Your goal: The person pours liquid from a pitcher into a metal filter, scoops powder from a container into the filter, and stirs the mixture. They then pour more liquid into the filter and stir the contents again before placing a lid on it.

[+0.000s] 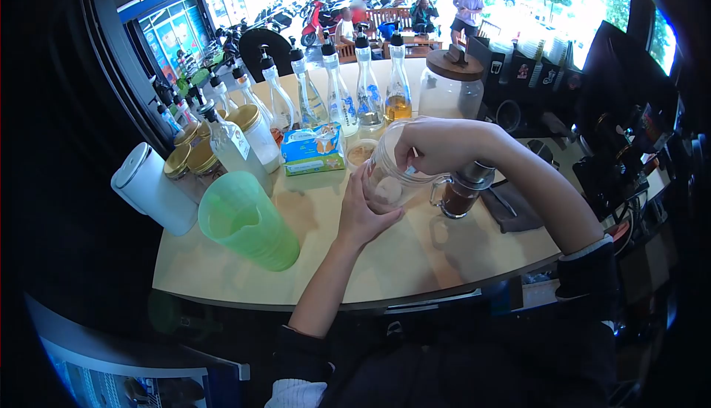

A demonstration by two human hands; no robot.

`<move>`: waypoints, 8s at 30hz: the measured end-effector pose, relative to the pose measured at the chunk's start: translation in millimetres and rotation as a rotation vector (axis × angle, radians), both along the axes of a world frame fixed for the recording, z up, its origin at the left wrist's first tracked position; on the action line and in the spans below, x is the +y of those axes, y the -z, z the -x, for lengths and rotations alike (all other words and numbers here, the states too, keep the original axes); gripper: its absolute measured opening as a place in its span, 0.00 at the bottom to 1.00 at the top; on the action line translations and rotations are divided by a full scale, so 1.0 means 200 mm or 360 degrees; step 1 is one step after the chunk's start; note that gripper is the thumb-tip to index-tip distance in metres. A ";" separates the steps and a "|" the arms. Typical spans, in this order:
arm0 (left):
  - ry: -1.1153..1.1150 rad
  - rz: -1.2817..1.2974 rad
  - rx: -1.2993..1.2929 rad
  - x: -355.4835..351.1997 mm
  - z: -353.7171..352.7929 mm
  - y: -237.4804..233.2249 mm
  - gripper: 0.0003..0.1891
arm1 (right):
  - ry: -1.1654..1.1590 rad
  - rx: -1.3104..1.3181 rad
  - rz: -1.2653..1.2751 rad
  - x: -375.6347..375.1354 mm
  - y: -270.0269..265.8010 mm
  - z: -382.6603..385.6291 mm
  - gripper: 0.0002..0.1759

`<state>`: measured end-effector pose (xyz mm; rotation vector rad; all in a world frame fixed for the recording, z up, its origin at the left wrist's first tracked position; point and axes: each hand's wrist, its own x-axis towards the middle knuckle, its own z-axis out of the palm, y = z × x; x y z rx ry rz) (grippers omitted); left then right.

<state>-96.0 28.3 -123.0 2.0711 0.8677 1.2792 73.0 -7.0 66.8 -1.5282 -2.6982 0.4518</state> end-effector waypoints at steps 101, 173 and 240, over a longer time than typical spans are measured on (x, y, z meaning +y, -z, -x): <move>0.0149 0.0225 0.0033 0.02 0.02 0.05 0.49 | -0.0255 -0.0588 -0.1574 -0.08 0.14 -0.03 0.09; 0.0508 0.0180 -0.0346 -0.09 -0.61 -0.10 0.37 | 0.1063 0.2611 -0.0933 -0.47 0.72 -1.27 0.12; 0.0492 -0.0003 -0.0314 -0.09 -0.61 -0.10 0.39 | 0.0551 0.1436 -0.0561 -0.22 -0.02 -0.83 0.13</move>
